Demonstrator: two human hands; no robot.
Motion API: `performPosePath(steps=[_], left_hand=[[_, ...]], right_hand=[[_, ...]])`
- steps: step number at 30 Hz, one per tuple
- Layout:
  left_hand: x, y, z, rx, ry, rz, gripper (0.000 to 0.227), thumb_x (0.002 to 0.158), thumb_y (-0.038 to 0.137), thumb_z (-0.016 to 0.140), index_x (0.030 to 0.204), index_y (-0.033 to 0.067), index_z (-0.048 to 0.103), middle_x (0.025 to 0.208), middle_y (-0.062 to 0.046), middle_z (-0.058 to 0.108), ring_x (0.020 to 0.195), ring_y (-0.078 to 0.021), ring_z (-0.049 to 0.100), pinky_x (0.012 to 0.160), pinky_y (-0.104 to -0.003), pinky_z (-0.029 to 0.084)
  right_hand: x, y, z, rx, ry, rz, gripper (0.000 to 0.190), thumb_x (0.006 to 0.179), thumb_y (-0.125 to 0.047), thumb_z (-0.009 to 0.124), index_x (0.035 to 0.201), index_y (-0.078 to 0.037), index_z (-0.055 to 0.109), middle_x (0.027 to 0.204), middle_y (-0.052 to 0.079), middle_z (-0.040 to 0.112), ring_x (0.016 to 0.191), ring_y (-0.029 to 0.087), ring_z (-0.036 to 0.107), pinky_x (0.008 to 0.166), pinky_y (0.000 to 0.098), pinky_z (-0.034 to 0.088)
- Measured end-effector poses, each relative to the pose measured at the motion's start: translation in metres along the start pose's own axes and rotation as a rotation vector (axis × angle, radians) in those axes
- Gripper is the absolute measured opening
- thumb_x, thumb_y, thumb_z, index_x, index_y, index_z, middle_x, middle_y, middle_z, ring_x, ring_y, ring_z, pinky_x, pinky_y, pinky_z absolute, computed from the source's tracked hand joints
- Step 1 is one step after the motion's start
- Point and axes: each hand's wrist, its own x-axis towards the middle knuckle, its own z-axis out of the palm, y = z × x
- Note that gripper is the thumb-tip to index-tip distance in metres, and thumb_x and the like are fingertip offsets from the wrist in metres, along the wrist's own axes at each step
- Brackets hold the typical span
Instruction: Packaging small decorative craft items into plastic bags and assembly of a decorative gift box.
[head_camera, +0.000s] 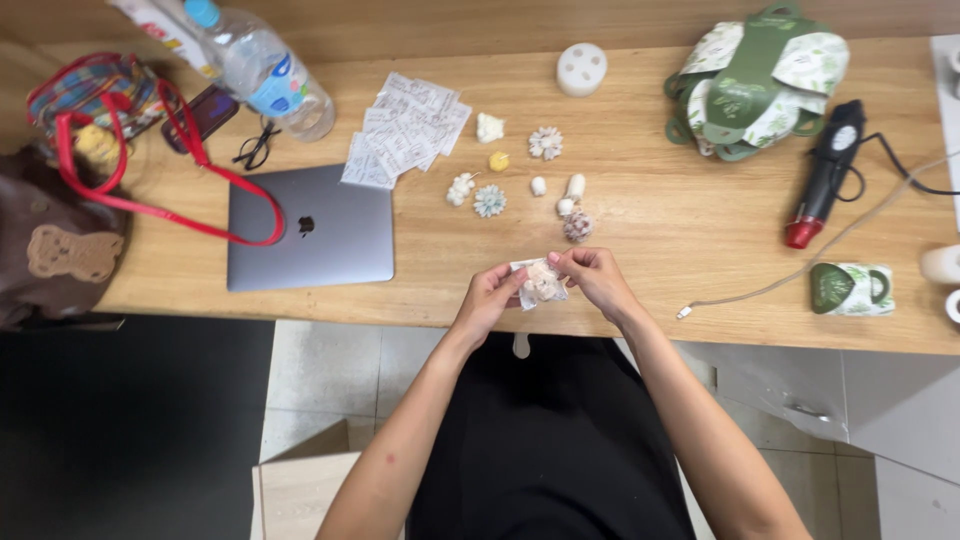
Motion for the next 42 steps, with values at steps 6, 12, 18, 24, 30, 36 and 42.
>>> performPosePath(steps=[6,12,18,24,30,36,42], left_hand=[[-0.018,-0.001,0.003,-0.147,0.082,-0.067,0.04,0.105,0.026,0.057,0.133,-0.0026,0.062,0.117,-0.009,0.073,0.105,-0.016,0.07,0.088,-0.032,0.057],[-0.052,0.033,0.003,-0.313,0.227,-0.104,0.044,0.102,0.021,0.053,0.142,0.0039,0.054,0.121,-0.009,0.07,0.105,-0.017,0.069,0.086,-0.034,0.059],[-0.066,0.035,-0.012,-0.302,0.272,-0.088,0.044,0.102,0.022,0.053,0.141,0.0008,0.055,0.118,-0.013,0.071,0.099,-0.0185,0.069,0.082,-0.035,0.059],[-0.068,0.043,-0.003,-0.311,0.395,-0.129,0.043,0.101,0.022,0.054,0.138,0.0011,0.059,0.115,-0.011,0.073,0.095,-0.0169,0.069,0.081,-0.034,0.059],[-0.068,0.041,0.0,-0.335,0.337,-0.058,0.037,0.101,0.022,0.056,0.133,0.0027,0.058,0.114,-0.011,0.072,0.096,-0.0169,0.069,0.083,-0.033,0.058],[-0.071,0.03,-0.014,-0.389,0.286,0.012,0.025,0.102,0.02,0.056,0.121,0.0036,0.058,0.111,-0.01,0.071,0.098,-0.0192,0.07,0.085,-0.036,0.059],[-0.1,0.052,0.001,-0.354,0.27,0.057,0.026,0.105,0.021,0.055,0.125,0.0055,0.057,0.113,-0.007,0.069,0.1,-0.0149,0.068,0.086,-0.031,0.056]], right_hand=[[0.008,-0.024,-0.07,0.082,0.266,-0.182,0.03,0.095,-0.033,0.069,0.109,-0.007,0.075,0.091,-0.003,0.075,0.079,0.008,0.064,0.069,0.0261,0.05],[0.067,-0.038,-0.24,-0.737,0.926,-0.473,0.034,0.095,-0.014,0.076,0.127,-0.008,0.068,0.132,0.017,0.06,0.127,0.031,0.054,0.109,0.047,0.045],[0.147,-0.108,-0.35,-1.261,0.592,-0.182,0.119,0.05,-0.014,0.09,0.154,-0.017,0.033,0.163,0.026,0.032,0.15,0.049,0.019,0.113,0.0763,0.011],[0.14,-0.162,-0.346,-1.248,0.392,0.1,0.127,0.062,-0.02,0.094,0.165,-0.027,0.022,0.145,0.021,0.056,0.144,0.04,0.04,0.123,0.0677,0.003],[0.087,-0.19,-0.344,-1.1,0.44,-0.345,0.092,0.078,-0.022,0.088,0.159,-0.018,0.045,0.141,0.025,0.059,0.137,0.041,0.048,0.121,0.0644,0.017],[-0.016,-0.191,-0.247,-0.158,0.26,-0.102,0.056,0.1,-0.037,0.06,0.145,-0.004,0.061,0.122,0.013,0.073,0.104,0.032,0.07,0.095,0.0469,0.055],[-0.03,-0.049,-0.104,0.088,-0.147,0.34,0.048,0.102,-0.028,0.047,0.135,0.006,0.054,0.107,0.023,0.073,0.08,0.034,0.076,0.069,0.042,0.062]])
